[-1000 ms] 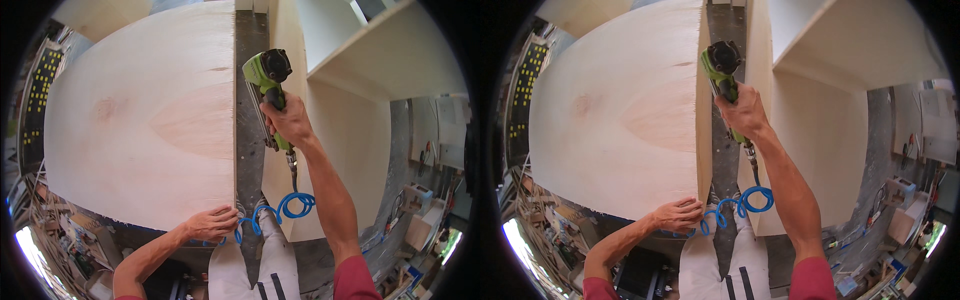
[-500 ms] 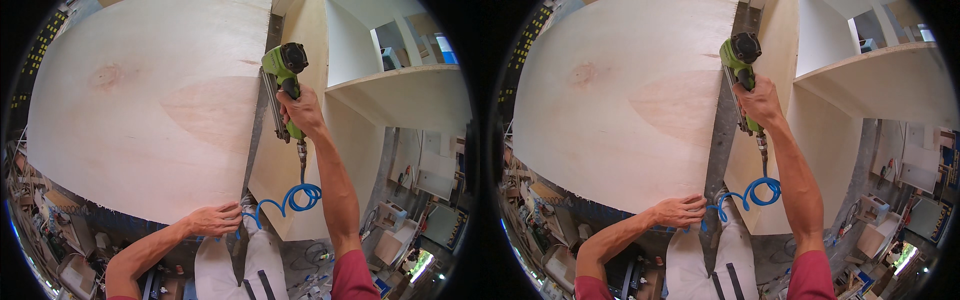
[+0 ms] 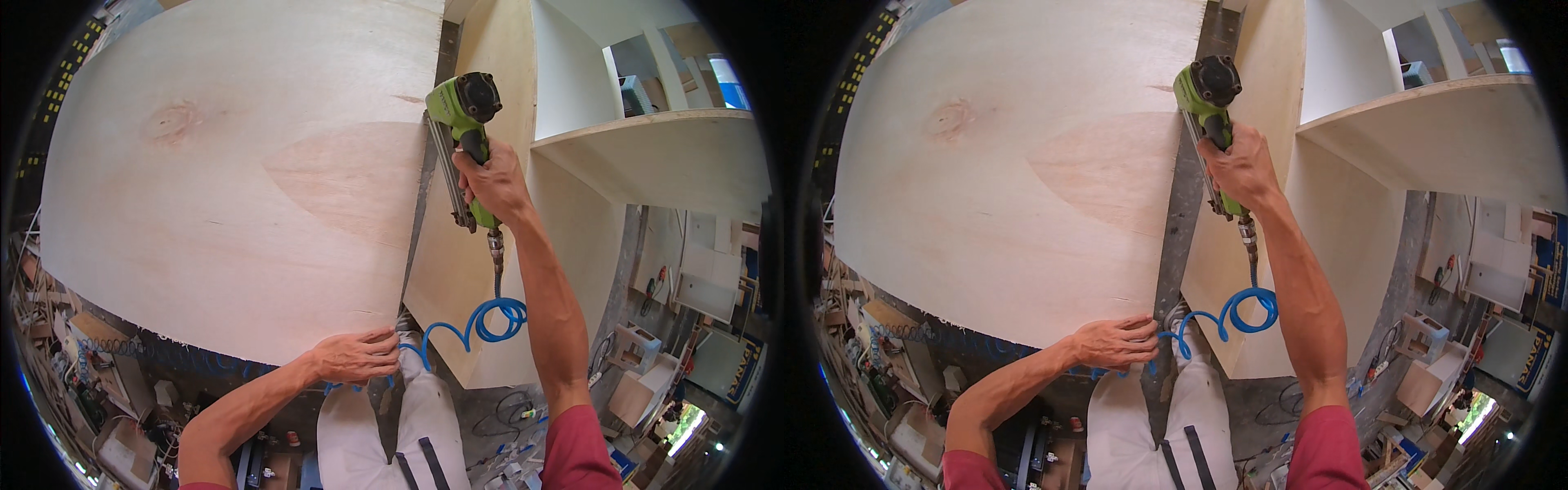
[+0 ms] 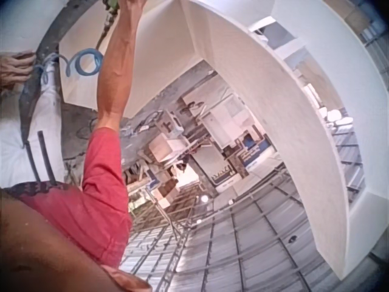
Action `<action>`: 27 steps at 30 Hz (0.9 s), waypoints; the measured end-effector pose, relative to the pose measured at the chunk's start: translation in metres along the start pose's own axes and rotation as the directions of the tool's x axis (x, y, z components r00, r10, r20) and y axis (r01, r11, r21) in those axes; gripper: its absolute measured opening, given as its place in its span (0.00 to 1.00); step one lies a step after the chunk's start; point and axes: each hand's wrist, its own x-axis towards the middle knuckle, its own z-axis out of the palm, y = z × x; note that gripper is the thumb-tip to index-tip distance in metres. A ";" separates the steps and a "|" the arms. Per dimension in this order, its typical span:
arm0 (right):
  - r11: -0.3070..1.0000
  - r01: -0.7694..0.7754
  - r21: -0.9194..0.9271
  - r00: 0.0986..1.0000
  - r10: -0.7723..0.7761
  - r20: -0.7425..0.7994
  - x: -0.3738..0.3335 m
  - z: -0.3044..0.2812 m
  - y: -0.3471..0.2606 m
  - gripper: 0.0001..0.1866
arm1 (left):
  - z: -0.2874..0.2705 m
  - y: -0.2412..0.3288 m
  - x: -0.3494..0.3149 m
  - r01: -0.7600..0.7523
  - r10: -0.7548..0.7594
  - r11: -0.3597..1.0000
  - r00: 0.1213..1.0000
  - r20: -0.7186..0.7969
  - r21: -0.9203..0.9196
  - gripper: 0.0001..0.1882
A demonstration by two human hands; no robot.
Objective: The person assembles wooden furniture pieces by using a pneumatic nail gun to join plywood boards and panels, periodically wiping the surfaces with their hand.
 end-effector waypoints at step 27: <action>0.999 -0.029 -0.036 0.999 0.028 -0.022 -0.039 0.010 0.015 0.09 | 0.005 0.000 0.003 0.003 -0.002 1.000 0.999 -0.037 0.023 0.35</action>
